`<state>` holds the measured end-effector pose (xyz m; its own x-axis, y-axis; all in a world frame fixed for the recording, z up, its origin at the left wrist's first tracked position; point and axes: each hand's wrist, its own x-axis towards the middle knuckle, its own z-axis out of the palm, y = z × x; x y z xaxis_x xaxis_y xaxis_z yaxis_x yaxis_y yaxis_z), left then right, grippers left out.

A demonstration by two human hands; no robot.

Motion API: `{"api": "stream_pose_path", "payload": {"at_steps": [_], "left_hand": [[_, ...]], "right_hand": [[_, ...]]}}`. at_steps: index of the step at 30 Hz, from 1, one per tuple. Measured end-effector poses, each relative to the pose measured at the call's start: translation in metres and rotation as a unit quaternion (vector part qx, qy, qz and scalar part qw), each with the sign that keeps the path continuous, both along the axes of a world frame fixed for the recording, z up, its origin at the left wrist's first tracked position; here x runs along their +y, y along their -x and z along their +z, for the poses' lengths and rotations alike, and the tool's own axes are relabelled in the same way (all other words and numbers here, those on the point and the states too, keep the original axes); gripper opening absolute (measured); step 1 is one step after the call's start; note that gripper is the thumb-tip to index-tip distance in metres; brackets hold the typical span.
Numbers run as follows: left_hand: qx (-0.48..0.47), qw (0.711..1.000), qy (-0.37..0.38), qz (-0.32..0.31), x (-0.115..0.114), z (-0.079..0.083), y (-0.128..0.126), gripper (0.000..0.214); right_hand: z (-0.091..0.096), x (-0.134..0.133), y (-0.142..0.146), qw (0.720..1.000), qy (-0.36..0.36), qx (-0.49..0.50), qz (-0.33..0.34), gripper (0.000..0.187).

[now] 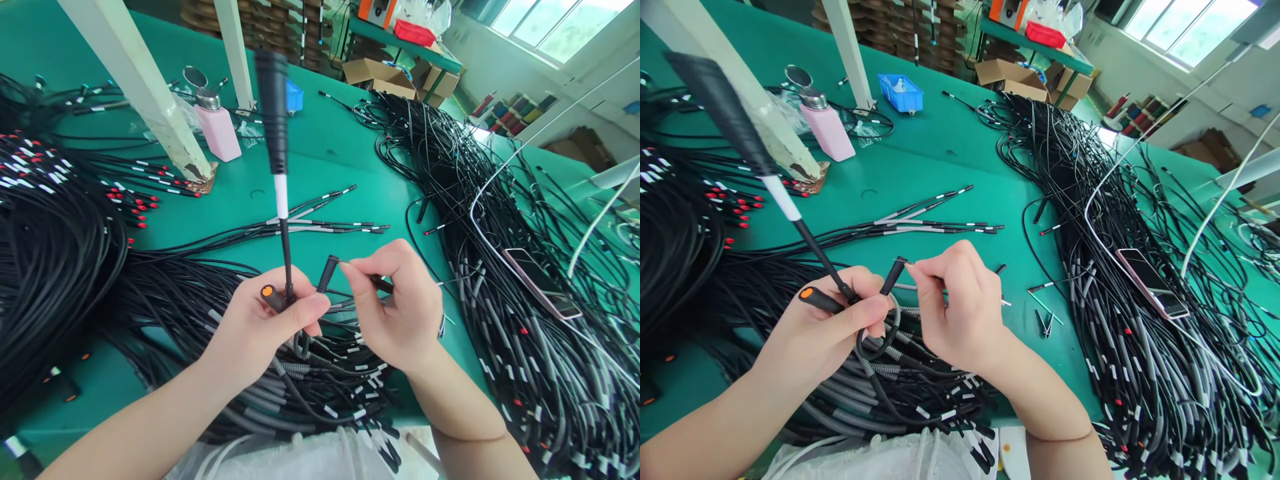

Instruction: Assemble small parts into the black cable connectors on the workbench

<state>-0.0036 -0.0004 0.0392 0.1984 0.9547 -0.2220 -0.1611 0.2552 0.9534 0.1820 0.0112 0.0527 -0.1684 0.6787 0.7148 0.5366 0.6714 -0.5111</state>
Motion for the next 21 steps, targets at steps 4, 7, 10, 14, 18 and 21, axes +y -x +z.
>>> {"api": "stream_pose_path", "payload": {"at_steps": [4, 7, 10, 14, 18, 21], "left_hand": [[-0.041, 0.999, 0.002, -0.006, -0.0002, -0.0012, 0.0016, 0.020], [-0.056, 0.998, 0.008, -0.002, 0.0001, -0.0013, 0.0025, 0.021], [-0.064, 0.998, 0.013, 0.000, 0.0007, 0.0002, 0.0023, 0.021], [-0.059, 0.998, 0.013, 0.001, 0.0017, 0.0032, 0.0007, 0.021], [-0.045, 0.999, 0.008, 0.010, 0.0016, 0.0052, -0.0007, 0.021], [-0.036, 0.999, 0.004, 0.009, 0.0010, 0.0050, -0.0011, 0.021]], "right_hand": [[0.0036, -0.0004, -0.0043, 0.992, 0.094, 0.074, 0.045, 0.018], [0.0059, -0.0026, -0.0035, 0.990, 0.114, 0.063, 0.061, 0.014], [0.0074, -0.0042, -0.0014, 0.993, 0.098, 0.041, 0.055, 0.014], [0.0090, -0.0043, -0.0014, 0.995, 0.088, 0.021, 0.043, 0.016], [0.0088, -0.0039, -0.0022, 0.995, 0.086, 0.013, 0.038, 0.016], [0.0081, -0.0041, -0.0012, 0.996, 0.083, 0.012, 0.037, 0.016]]}}
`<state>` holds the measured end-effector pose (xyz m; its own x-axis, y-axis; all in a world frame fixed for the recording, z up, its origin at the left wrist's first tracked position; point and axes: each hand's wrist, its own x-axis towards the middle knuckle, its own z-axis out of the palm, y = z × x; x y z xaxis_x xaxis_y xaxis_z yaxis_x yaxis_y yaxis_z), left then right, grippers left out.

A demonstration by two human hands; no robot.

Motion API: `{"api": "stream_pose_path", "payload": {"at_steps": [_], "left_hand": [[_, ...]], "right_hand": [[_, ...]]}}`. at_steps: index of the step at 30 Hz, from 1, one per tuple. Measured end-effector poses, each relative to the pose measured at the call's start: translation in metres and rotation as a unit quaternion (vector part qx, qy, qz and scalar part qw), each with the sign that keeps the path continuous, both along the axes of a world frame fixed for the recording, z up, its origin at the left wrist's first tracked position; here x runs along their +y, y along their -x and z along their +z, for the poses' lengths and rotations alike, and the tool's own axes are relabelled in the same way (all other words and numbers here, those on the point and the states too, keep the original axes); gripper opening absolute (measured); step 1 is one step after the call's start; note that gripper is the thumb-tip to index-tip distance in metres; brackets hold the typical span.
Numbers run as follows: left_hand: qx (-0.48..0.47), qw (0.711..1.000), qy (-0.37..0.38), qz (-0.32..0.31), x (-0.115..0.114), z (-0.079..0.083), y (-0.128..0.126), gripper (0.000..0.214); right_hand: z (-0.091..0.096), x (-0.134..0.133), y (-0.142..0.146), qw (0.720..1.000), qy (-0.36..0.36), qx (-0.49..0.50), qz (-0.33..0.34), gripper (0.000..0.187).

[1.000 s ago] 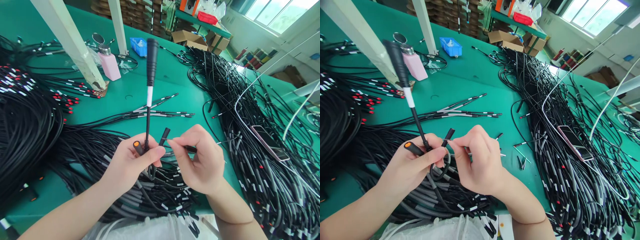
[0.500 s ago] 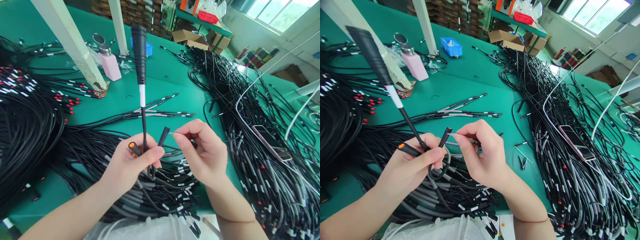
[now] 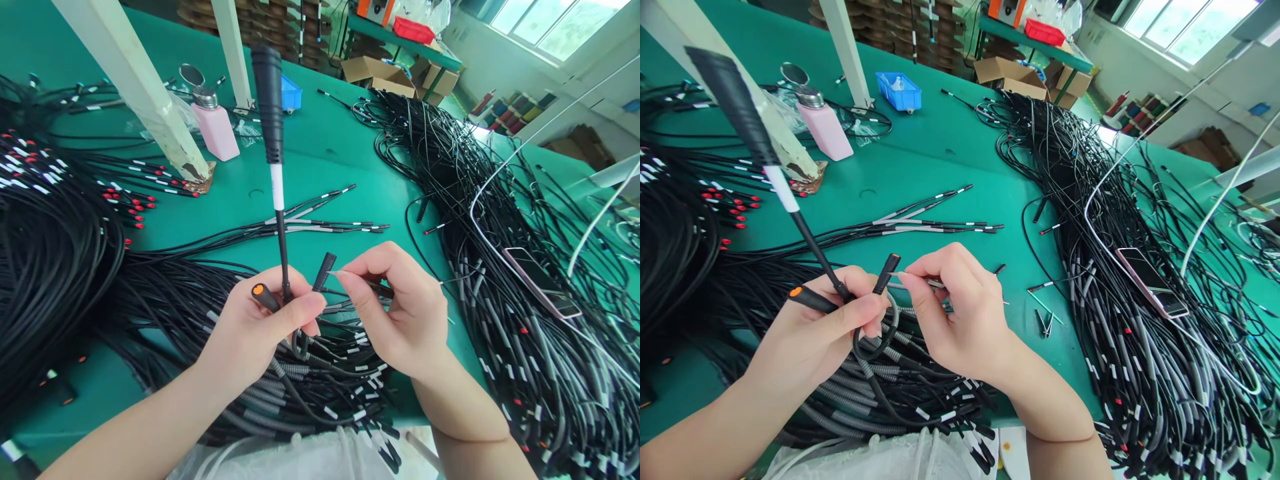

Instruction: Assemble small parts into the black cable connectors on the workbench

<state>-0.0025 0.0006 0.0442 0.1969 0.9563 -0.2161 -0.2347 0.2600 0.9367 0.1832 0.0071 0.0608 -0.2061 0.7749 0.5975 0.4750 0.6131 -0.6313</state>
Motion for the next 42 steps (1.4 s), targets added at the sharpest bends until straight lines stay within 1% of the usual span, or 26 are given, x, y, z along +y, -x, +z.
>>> {"api": "stream_pose_path", "payload": {"at_steps": [3, 6, 7, 8, 9, 11, 14, 16, 17, 19, 21, 23, 35, 37, 39, 41, 42], "left_hand": [[0.013, 1.000, -0.003, 0.002, 0.000, 0.000, 0.000, 0.021], [0.017, 1.000, -0.007, 0.006, 0.000, 0.000, -0.001, 0.020], [0.017, 1.000, -0.007, 0.006, 0.001, 0.001, -0.001, 0.020], [0.018, 1.000, -0.008, 0.006, 0.001, 0.001, -0.001, 0.020], [0.020, 1.000, -0.008, 0.006, 0.001, 0.001, -0.001, 0.021], [0.023, 1.000, -0.008, 0.001, 0.001, 0.001, -0.001, 0.022], [0.039, 0.999, -0.009, -0.001, 0.000, 0.000, -0.001, 0.021], [0.057, 0.998, -0.017, -0.003, -0.001, -0.001, -0.001, 0.023], [0.064, 0.998, -0.021, -0.004, -0.002, -0.001, 0.000, 0.024], [0.067, 0.998, -0.021, -0.006, -0.002, -0.002, 0.001, 0.024], [0.059, 0.998, -0.016, -0.008, -0.002, -0.003, 0.001, 0.022], [0.051, 0.999, -0.015, -0.009, -0.001, -0.004, 0.002, 0.022], [0.011, 1.000, -0.008, -0.006, -0.003, -0.004, 0.003, 0.022], [0.010, 1.000, -0.007, -0.005, -0.004, -0.004, 0.002, 0.022], [0.011, 1.000, -0.005, -0.008, -0.004, -0.004, 0.002, 0.022], [0.009, 1.000, -0.004, -0.012, -0.004, -0.005, 0.003, 0.022], [0.009, 1.000, -0.003, -0.016, -0.003, -0.005, 0.003, 0.022]], "right_hand": [[0.001, 0.000, 0.000, 1.000, 0.023, 0.014, 0.004, 0.016], [0.002, 0.001, -0.001, 0.990, 0.114, 0.062, 0.054, 0.014], [0.002, 0.001, -0.001, 0.986, 0.135, 0.078, 0.065, 0.013], [0.001, 0.001, -0.002, 0.984, 0.138, 0.088, 0.064, 0.013], [0.001, 0.002, -0.002, 0.987, 0.122, 0.090, 0.051, 0.013], [-0.001, 0.002, -0.001, 0.996, 0.054, 0.076, 0.004, 0.014], [-0.005, 0.005, 0.000, 0.999, -0.029, 0.011, -0.036, 0.016], [-0.007, 0.007, 0.001, 0.996, -0.065, -0.023, -0.064, 0.019], [-0.007, 0.008, 0.000, 0.994, -0.073, -0.025, -0.076, 0.019], [-0.006, 0.009, -0.001, 0.996, -0.050, 0.002, -0.074, 0.019], [-0.004, 0.009, -0.003, 0.998, 0.003, 0.040, -0.038, 0.016], [-0.003, 0.007, -0.004, 0.998, 0.030, 0.058, -0.013, 0.014], [-0.003, 0.004, -0.006, 0.999, -0.008, 0.031, -0.011, 0.016], [-0.002, 0.005, -0.007, 0.998, 0.026, 0.049, -0.003, 0.014], [-0.002, 0.007, -0.008, 0.989, 0.104, 0.099, 0.045, 0.012], [-0.001, 0.009, -0.008, 0.963, 0.180, 0.172, 0.101, 0.014], [-0.001, 0.010, -0.008, 0.949, 0.208, 0.205, 0.117, 0.015]]}}
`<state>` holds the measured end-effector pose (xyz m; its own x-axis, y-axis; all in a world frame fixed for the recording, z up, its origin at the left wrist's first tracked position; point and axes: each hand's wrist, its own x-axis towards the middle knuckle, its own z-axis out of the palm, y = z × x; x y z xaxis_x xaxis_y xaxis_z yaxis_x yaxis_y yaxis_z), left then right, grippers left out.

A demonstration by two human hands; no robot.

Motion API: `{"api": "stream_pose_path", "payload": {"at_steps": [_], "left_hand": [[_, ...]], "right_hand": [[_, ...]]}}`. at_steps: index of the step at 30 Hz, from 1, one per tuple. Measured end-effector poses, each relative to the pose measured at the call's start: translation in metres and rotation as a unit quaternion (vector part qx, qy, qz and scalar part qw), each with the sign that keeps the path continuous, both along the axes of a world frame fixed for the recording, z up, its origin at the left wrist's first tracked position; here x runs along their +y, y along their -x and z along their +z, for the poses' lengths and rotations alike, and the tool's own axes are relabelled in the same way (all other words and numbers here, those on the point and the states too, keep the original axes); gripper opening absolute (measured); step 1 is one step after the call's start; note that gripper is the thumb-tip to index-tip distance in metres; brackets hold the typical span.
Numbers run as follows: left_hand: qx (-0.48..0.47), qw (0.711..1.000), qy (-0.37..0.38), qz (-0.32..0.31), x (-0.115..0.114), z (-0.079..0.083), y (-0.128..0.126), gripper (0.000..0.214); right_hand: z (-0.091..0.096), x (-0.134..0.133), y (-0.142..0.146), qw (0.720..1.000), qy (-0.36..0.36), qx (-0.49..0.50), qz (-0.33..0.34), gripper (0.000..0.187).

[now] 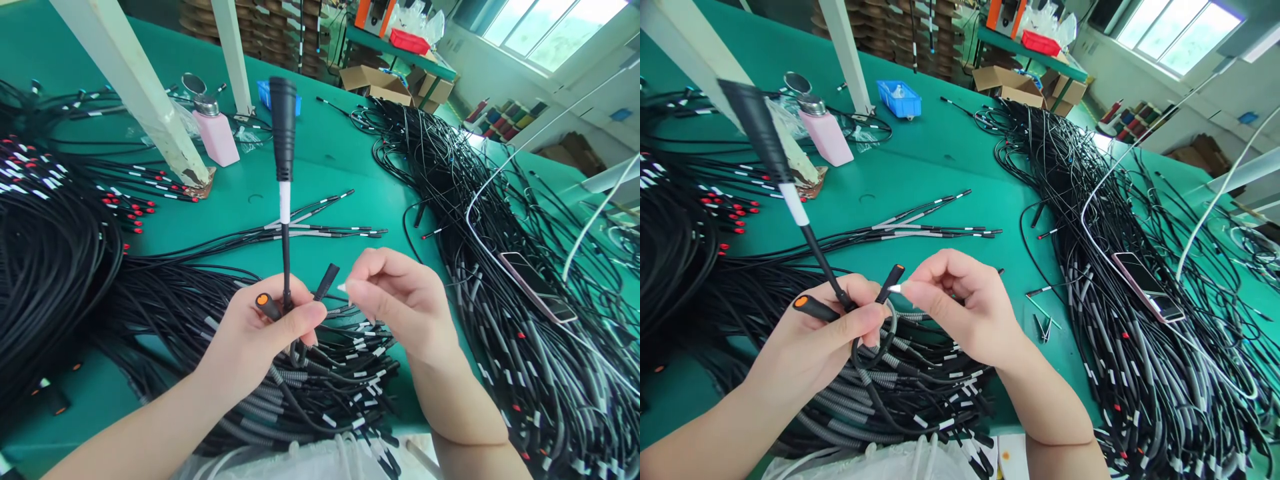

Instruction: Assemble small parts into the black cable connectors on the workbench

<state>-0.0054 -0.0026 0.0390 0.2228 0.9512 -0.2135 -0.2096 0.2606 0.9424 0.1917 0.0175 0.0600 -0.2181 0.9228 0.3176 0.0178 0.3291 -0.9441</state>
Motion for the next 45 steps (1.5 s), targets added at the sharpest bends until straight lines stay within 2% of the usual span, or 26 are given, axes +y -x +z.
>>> {"api": "stream_pose_path", "payload": {"at_steps": [4, 8, 10, 13, 15, 18, 22, 26, 34, 45], "left_hand": [[0.008, 0.999, 0.003, -0.042, 0.003, -0.002, 0.000, 0.025], [0.025, 0.996, 0.024, -0.077, 0.004, 0.001, -0.004, 0.017], [0.036, 0.998, 0.014, -0.058, 0.003, 0.005, -0.006, 0.018], [0.070, 0.997, 0.009, -0.011, -0.002, 0.012, -0.009, 0.034], [0.077, 0.997, 0.020, -0.004, -0.005, 0.016, -0.011, 0.041], [0.074, 0.997, 0.033, 0.006, -0.007, 0.018, -0.012, 0.037], [0.066, 0.996, 0.047, 0.020, -0.007, 0.018, -0.011, 0.029], [0.069, 0.996, 0.046, 0.014, -0.006, 0.015, -0.009, 0.027], [0.047, 0.998, -0.012, -0.026, -0.002, -0.002, -0.001, 0.026], [0.057, 0.998, -0.012, -0.018, 0.000, 0.000, -0.003, 0.026]], "right_hand": [[0.002, 0.003, 0.002, 0.995, 0.082, 0.055, 0.020, 0.018], [0.000, 0.000, 0.006, 0.988, 0.105, 0.082, 0.074, 0.014], [-0.001, -0.002, 0.007, 0.991, 0.089, 0.068, 0.077, 0.013], [-0.002, -0.004, 0.005, 0.999, 0.020, -0.008, 0.033, 0.002], [-0.003, -0.004, 0.002, 0.998, -0.036, -0.056, 0.007, 0.012], [-0.006, -0.004, 0.000, 0.994, -0.067, -0.080, -0.015, 0.023], [-0.009, -0.007, 0.001, 0.991, -0.094, -0.076, -0.050, 0.023], [-0.007, -0.009, 0.003, 0.983, -0.135, -0.110, -0.056, 0.021], [0.000, -0.010, 0.003, 0.973, -0.171, -0.147, -0.046, 0.025], [0.001, -0.013, 0.003, 0.968, -0.179, -0.166, -0.051, 0.024]]}}
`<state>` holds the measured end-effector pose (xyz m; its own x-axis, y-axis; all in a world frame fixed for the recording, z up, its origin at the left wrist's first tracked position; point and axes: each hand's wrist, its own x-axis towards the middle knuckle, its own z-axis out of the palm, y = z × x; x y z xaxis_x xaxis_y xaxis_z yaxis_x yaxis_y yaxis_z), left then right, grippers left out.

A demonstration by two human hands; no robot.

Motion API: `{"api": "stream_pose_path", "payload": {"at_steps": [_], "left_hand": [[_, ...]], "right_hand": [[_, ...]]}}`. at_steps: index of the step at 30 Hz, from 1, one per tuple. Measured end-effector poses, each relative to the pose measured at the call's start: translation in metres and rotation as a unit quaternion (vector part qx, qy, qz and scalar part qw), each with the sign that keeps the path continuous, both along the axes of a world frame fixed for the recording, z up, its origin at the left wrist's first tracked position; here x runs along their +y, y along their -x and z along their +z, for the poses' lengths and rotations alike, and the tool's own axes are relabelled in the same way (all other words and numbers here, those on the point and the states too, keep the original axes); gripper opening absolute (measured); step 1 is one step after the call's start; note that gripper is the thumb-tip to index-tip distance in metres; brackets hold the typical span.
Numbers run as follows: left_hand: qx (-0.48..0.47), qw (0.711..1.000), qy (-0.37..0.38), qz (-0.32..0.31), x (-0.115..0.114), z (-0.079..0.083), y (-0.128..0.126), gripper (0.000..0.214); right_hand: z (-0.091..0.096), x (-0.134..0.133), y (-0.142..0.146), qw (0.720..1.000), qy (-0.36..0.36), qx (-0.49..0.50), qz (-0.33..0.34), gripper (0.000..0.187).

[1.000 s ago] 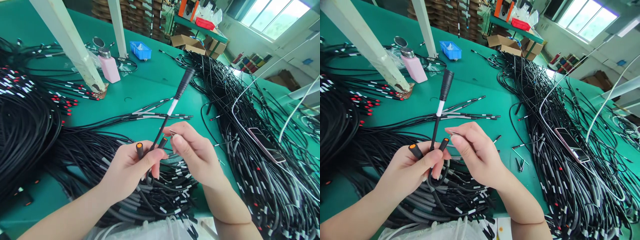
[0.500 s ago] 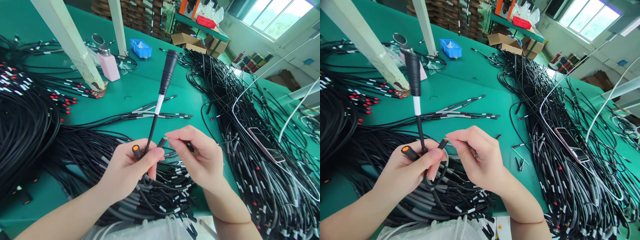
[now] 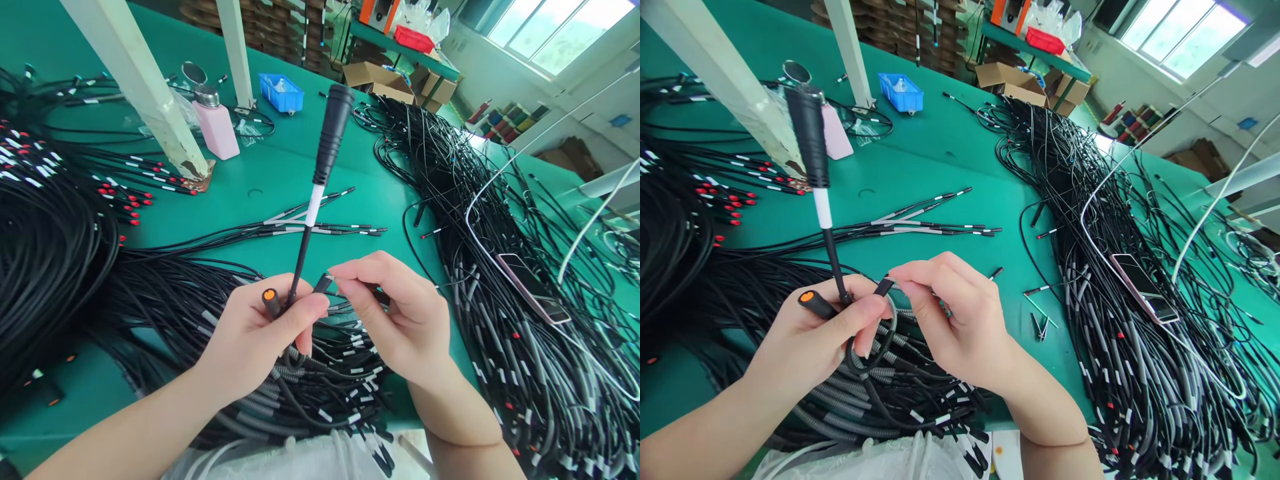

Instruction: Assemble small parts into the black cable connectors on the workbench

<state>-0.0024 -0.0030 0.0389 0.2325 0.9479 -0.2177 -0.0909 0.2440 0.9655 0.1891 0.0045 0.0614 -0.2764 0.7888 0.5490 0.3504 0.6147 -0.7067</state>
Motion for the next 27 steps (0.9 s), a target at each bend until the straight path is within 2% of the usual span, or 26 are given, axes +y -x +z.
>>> {"api": "stream_pose_path", "payload": {"at_steps": [18, 27], "left_hand": [[0.013, 1.000, 0.004, 0.006, -0.0015, 0.0070, -0.0006, 0.027], [0.015, 1.000, 0.004, 0.015, -0.0009, 0.0095, -0.0026, 0.026]], "right_hand": [[0.0004, -0.0006, 0.0010, 1.000, 0.003, -0.002, -0.004, 0.026], [0.0000, -0.0002, -0.0001, 0.991, 0.119, 0.053, 0.009, 0.015]]}}
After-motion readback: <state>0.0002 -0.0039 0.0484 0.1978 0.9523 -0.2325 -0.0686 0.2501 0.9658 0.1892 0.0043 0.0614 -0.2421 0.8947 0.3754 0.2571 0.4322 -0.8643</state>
